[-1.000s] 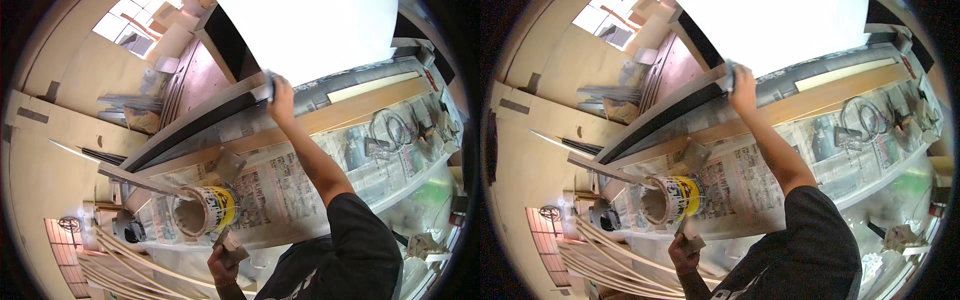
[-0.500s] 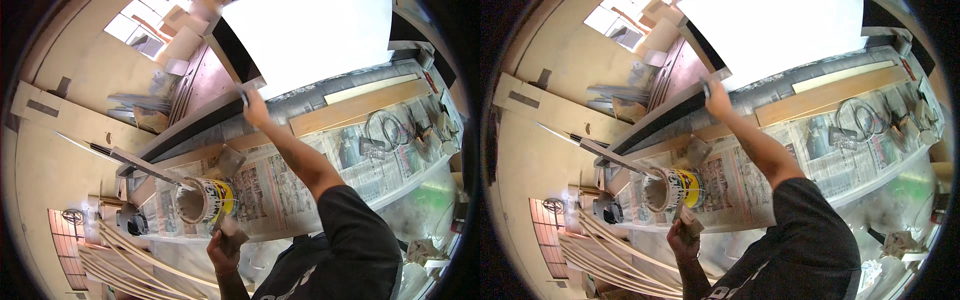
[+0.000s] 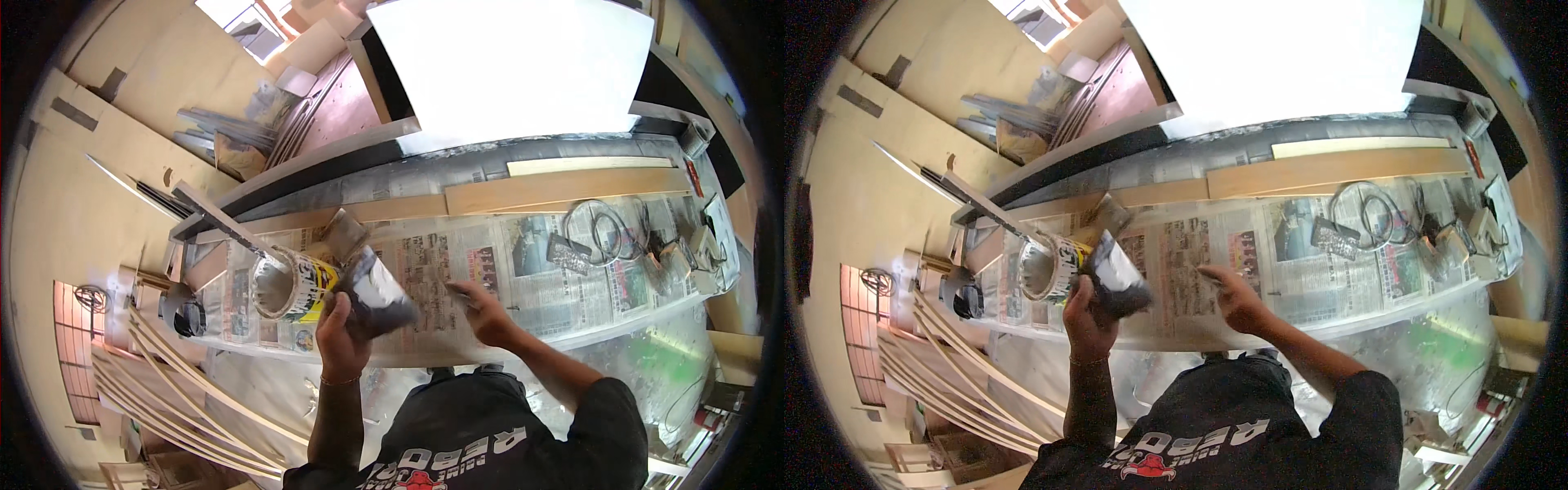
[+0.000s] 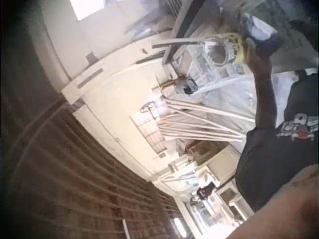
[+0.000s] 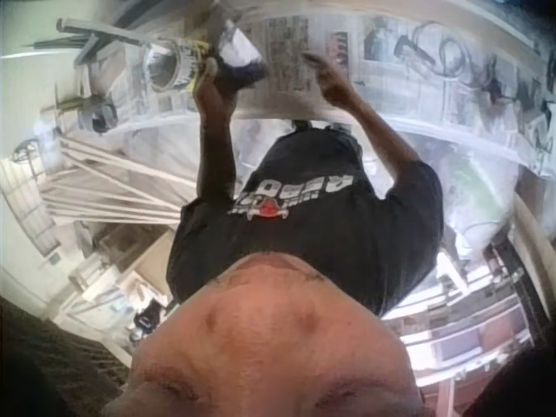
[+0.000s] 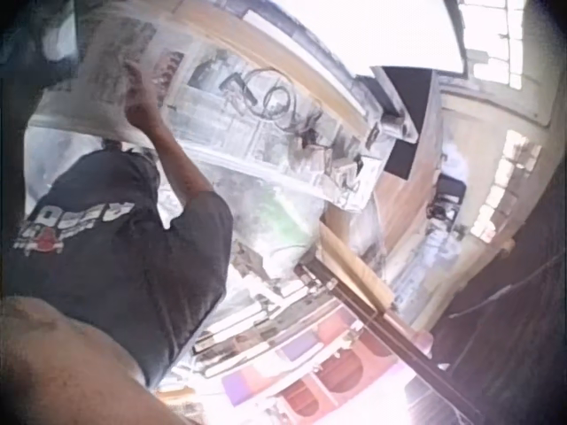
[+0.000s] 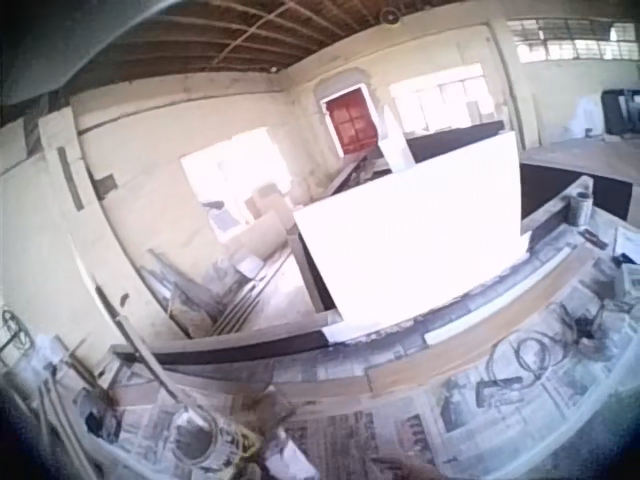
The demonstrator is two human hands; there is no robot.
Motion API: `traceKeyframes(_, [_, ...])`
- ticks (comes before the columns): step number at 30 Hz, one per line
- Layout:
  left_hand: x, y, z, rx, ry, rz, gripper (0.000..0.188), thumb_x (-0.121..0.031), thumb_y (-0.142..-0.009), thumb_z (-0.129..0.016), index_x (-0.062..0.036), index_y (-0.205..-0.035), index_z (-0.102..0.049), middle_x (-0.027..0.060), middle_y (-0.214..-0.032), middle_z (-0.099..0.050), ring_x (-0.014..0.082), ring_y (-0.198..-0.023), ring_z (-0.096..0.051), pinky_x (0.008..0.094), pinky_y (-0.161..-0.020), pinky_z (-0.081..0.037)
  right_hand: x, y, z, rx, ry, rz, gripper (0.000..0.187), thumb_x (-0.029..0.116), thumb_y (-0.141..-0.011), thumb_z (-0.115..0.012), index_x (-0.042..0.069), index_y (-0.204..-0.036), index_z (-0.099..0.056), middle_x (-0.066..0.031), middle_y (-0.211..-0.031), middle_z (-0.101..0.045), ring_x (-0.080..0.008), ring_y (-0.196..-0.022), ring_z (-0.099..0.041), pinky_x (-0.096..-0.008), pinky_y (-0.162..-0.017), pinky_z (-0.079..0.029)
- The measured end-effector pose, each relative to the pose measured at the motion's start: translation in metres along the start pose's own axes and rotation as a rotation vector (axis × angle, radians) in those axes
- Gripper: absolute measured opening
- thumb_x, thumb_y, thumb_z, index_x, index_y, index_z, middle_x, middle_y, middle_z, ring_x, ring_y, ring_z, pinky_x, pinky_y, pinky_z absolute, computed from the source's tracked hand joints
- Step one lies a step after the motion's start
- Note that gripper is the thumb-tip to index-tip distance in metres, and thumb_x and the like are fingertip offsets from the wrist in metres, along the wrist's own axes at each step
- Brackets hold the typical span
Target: The person sands the edges of a white wooden furniture component by hand using sandpaper, then applies a light-colored putty to the surface using a scraper after stirring the putty in a bucket with a wooden stick.
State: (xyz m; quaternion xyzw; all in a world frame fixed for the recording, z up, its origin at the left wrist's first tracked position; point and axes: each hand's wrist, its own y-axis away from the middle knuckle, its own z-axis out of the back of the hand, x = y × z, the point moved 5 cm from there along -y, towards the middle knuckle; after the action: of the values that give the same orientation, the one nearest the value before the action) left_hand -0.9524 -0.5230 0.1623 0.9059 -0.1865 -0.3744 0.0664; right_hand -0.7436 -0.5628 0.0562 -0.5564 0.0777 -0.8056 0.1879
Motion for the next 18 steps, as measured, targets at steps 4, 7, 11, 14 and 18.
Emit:
traceKeyframes(4, [0.006, 0.010, -0.027, 0.035, -0.835, -0.701, 0.031, -0.013, -0.097, -0.048, 0.0025, -0.124, -0.055, 0.0182, -0.126, -0.060, 0.0328, -0.117, -0.058, 0.0442, -0.098, -0.048, 0.040, 0.027, 0.031, -0.357, -1.623, -0.814, 0.034, -0.001, -0.089, -0.048, -0.002, -0.122, -0.053, -0.0162, -0.117, -0.061, -0.0337, -0.110, -0.061, -0.0480, -0.098, -0.049])
traceKeyframes(7, [0.024, 0.024, -0.096, 0.532, -1.396, -1.229, 0.020, -0.002, -0.089, -0.061, -0.0003, -0.109, -0.057, 0.0221, -0.128, -0.060, 0.0436, -0.124, -0.052, 0.0529, -0.102, -0.042, 0.052, 0.042, 0.032, -0.226, -1.850, -0.842, 0.033, 0.007, -0.088, -0.059, -0.001, -0.119, -0.053, -0.0117, -0.110, -0.064, -0.0276, -0.103, -0.064, -0.0416, -0.093, -0.052])
traceKeyframes(11, [0.047, 0.032, -0.116, 0.727, -1.300, -1.174, 0.035, -0.014, -0.081, -0.075, -0.0174, -0.111, -0.057, 0.0164, -0.126, -0.063, 0.0379, -0.124, -0.054, 0.0508, -0.104, -0.040, 0.048, 0.051, 0.036, -0.055, -1.612, -0.698, 0.046, 0.007, -0.079, -0.076, 0.003, -0.119, -0.054, -0.0050, -0.108, -0.064, -0.0127, -0.100, -0.061, -0.0312, -0.094, -0.048])
traceKeyframes(14, [0.042, 0.031, -0.114, 0.935, -1.774, -0.986, 0.037, -0.013, -0.076, -0.077, -0.0182, -0.111, -0.064, 0.0052, -0.125, -0.065, 0.0285, -0.122, -0.057, 0.0485, -0.110, -0.033, 0.023, 0.036, 0.093, -0.347, -0.777, -0.186, 0.034, 0.017, -0.087, -0.056, 0.001, -0.117, -0.056, -0.0093, -0.093, -0.067, -0.0171, -0.078, -0.066, -0.0268, -0.056, -0.054])
traceKeyframes(18, [0.062, 0.030, -0.045, 0.897, -2.005, -0.560, 0.032, -0.016, -0.085, -0.068, -0.0138, -0.117, -0.065, 0.0066, -0.125, -0.064, 0.0302, -0.123, -0.056, 0.0462, -0.110, -0.035, -0.015, -0.008, 0.185, -0.785, -1.443, -0.131, 0.026, 0.002, -0.085, -0.059, 0.002, -0.111, -0.056, -0.0078, -0.103, -0.064, -0.0165, -0.093, -0.062, -0.0289, -0.074, -0.054])
